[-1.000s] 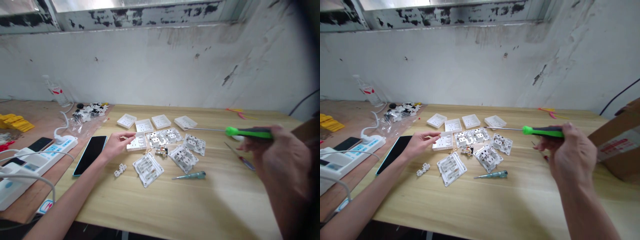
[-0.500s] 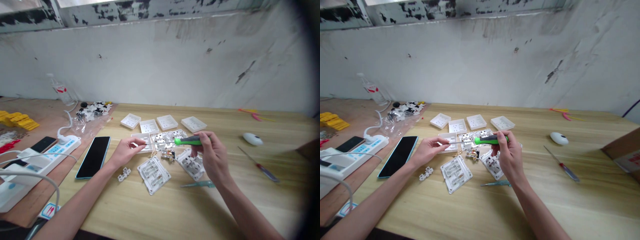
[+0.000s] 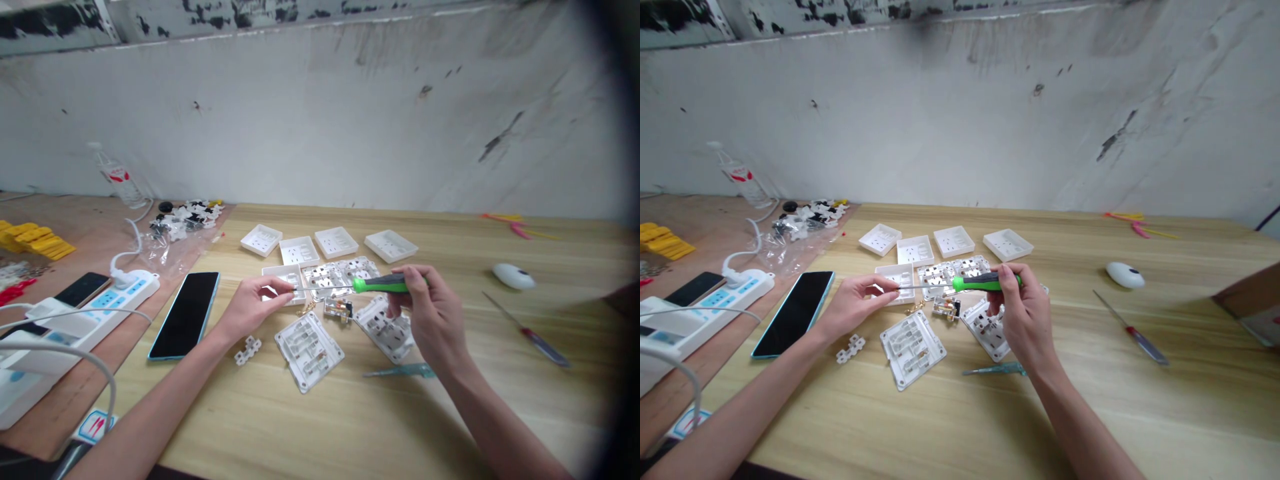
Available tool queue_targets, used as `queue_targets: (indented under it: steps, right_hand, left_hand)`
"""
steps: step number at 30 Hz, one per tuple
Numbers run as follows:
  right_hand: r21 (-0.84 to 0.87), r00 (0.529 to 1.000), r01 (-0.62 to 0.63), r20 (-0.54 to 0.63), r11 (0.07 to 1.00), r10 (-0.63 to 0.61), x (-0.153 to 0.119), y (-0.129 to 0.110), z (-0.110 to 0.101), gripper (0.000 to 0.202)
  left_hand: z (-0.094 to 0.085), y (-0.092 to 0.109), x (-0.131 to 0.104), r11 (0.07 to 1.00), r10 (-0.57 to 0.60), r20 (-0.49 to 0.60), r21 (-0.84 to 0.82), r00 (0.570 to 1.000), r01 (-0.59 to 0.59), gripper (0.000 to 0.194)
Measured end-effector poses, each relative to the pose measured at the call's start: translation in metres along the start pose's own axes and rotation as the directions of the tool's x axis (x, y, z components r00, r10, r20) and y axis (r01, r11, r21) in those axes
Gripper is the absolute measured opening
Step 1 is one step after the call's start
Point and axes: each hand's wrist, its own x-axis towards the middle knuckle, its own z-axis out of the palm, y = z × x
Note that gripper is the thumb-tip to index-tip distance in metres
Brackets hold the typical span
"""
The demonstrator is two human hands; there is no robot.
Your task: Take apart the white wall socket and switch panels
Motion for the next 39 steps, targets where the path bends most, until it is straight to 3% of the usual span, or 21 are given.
queue_targets:
  steps: [15, 27, 39]
  right_hand:
    - [0.031, 1.000, -0.028, -0.002, 0.999, 0.028, 0.0007, 0.0056, -0.0039, 0.026]
    - [0.006, 0.996, 0.078, 0.035, 0.997, -0.078, -0.0035, 0.0054, -0.0048, 0.024]
    - [0.056, 0.998, 0.049, 0.029, 0.997, -0.050, -0.0039, 0.0057, -0.0035, 0.023]
  left_hand:
    - [-0.0002, -0.0010, -0.0003, 1.000, 0.007, -0.008, -0.010, 1.000, -0.007, 0.016]
    - [0.0001, -0.0073, 0.0007, 1.000, 0.027, -0.024, 0.010, 0.999, -0.026, 0.020]
    - [0.0005, -0.0055, 0.0007, 0.999, 0.036, -0.028, 0.042, 0.999, -0.035, 0.017]
